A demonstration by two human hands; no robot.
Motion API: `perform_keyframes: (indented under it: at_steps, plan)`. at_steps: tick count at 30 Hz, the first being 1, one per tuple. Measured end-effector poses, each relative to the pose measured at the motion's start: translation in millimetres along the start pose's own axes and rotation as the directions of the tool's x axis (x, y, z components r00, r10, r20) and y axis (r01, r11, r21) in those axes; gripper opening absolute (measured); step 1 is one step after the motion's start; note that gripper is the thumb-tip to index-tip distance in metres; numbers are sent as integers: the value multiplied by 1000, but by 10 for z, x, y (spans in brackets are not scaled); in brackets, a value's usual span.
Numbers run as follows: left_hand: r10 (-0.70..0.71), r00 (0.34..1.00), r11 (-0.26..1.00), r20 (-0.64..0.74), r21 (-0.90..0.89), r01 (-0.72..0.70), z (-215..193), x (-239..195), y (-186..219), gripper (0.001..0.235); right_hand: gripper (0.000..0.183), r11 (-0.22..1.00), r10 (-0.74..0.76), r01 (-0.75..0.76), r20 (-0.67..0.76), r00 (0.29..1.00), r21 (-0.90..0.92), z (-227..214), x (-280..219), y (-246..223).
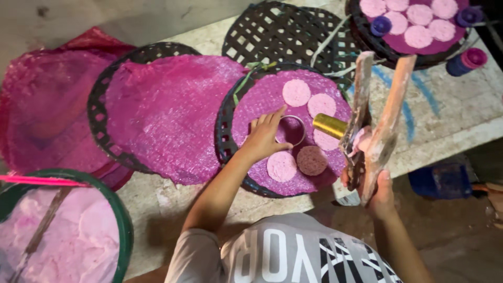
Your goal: The person scoops pink dough from a green bowl and presses it into a cylindrical mold. They then release the shaped dough onto a purple sheet in a woven basket, repeating the process to form multiple round pieces.
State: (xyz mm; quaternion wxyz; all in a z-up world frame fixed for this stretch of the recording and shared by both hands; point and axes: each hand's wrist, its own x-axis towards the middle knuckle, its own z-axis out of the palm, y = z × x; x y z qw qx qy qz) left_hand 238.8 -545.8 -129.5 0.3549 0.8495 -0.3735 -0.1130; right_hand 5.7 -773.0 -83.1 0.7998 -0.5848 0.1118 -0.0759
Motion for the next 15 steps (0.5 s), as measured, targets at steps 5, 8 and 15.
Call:
perform_keyframes:
  at_steps: [5,8,15]
  plan:
    - [-7,1000,1000,22,-16,8,90,24,-28,76,88,997,61,-62,-31,998,-55,-239,-119,64]
    - [-13,1000,998,21,64,12,35,88,33,72,82,953,76,-63,31,997,-296,-388,-47,52]
    - [-9,998,-598,-58,-800,-52,-53,400,359,62,72,689,685,-493,257,682,-531,-262,712,-400]
